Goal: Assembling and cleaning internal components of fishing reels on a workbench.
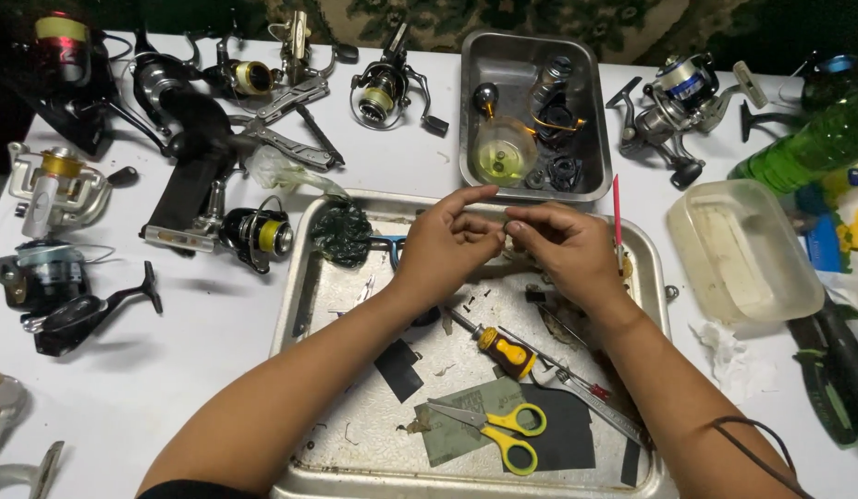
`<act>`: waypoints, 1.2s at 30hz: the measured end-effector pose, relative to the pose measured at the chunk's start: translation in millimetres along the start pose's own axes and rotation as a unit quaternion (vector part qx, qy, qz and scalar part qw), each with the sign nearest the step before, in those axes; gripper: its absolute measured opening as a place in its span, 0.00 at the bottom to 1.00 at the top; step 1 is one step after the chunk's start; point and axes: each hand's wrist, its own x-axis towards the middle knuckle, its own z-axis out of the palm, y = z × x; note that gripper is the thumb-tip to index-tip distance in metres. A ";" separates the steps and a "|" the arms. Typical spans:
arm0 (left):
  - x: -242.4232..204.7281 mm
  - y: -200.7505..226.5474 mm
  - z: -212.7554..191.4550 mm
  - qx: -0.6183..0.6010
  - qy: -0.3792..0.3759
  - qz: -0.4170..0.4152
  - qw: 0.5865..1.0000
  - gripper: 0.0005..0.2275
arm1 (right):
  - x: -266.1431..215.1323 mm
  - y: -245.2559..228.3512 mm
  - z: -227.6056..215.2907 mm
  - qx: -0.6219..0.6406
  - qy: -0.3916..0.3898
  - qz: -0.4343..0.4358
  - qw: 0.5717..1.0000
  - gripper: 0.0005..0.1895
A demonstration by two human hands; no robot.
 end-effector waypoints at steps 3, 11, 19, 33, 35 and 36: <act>-5.5 8.5 -0.3 0.069 -0.005 0.019 0.997 0.27 | -2.5 5.7 0.6 0.007 -0.023 0.050 0.998 0.05; 1.7 -9.6 7.7 0.223 0.011 0.104 0.969 0.07 | -2.9 7.7 1.3 0.050 0.003 0.119 0.992 0.05; -0.5 -10.8 7.4 0.249 0.005 0.182 0.951 0.06 | -9.1 -1.3 7.4 0.140 0.013 0.159 0.977 0.05; -6.3 -6.2 16.0 0.219 0.021 0.240 0.946 0.04 | -15.0 2.4 1.2 0.092 -0.005 0.094 0.991 0.07; -3.6 -7.9 12.8 0.213 0.026 0.233 0.949 0.04 | -14.5 -3.1 4.3 0.109 -0.008 0.095 0.989 0.06; -1.5 -8.2 11.0 0.207 0.033 0.227 0.951 0.04 | -13.2 -6.0 5.8 0.126 -0.012 0.094 0.987 0.07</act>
